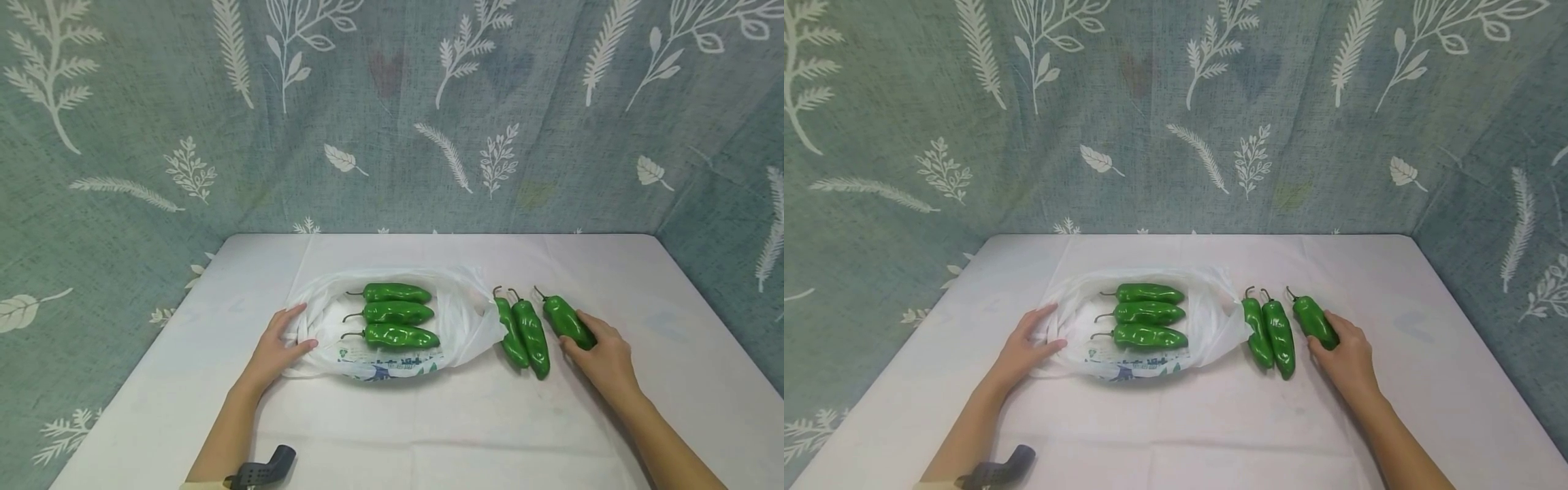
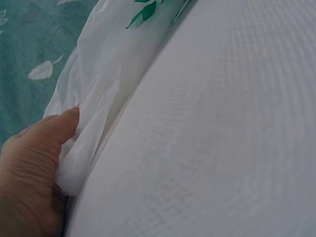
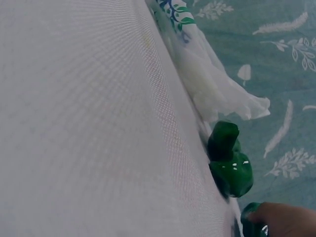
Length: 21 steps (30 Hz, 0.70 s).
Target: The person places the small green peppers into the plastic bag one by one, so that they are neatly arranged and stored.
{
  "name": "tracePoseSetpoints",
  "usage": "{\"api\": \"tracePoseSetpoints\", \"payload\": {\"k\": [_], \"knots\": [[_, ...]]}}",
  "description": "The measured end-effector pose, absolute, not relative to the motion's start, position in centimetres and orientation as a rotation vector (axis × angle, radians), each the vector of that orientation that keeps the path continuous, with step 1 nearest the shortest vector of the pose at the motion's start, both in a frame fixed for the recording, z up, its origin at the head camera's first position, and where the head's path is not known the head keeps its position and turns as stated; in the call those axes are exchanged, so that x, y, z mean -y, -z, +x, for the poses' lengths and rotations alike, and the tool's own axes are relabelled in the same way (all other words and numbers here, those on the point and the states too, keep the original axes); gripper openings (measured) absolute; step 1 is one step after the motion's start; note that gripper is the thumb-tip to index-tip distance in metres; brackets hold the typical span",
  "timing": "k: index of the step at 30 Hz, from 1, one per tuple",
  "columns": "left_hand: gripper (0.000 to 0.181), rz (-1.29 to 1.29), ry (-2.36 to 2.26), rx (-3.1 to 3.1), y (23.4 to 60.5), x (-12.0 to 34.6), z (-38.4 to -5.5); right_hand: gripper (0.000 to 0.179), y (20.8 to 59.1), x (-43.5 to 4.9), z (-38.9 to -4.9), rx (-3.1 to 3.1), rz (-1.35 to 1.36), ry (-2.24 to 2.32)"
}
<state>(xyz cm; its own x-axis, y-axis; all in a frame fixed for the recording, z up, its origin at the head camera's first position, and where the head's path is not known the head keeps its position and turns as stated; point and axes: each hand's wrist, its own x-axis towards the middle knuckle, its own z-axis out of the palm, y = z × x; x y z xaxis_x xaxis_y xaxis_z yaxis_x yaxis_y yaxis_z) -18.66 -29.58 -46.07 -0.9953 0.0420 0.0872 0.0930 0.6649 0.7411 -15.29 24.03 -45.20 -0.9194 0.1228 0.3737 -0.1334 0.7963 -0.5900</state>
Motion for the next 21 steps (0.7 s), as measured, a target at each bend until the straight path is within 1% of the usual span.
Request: {"api": "tracePoseSetpoints", "payload": {"k": [6, 21], "knots": [[0.078, -0.111, 1.263, 2.812, 46.13, 29.59, -18.68, 0.055, 44.86, -23.87, -15.2, 2.565, -0.02, -0.915], [0.078, -0.092, 1.264, 2.821, 46.03, 29.52, -18.7, 0.054, 44.19, -23.39, -15.33, 2.484, 0.026, -0.913]]}}
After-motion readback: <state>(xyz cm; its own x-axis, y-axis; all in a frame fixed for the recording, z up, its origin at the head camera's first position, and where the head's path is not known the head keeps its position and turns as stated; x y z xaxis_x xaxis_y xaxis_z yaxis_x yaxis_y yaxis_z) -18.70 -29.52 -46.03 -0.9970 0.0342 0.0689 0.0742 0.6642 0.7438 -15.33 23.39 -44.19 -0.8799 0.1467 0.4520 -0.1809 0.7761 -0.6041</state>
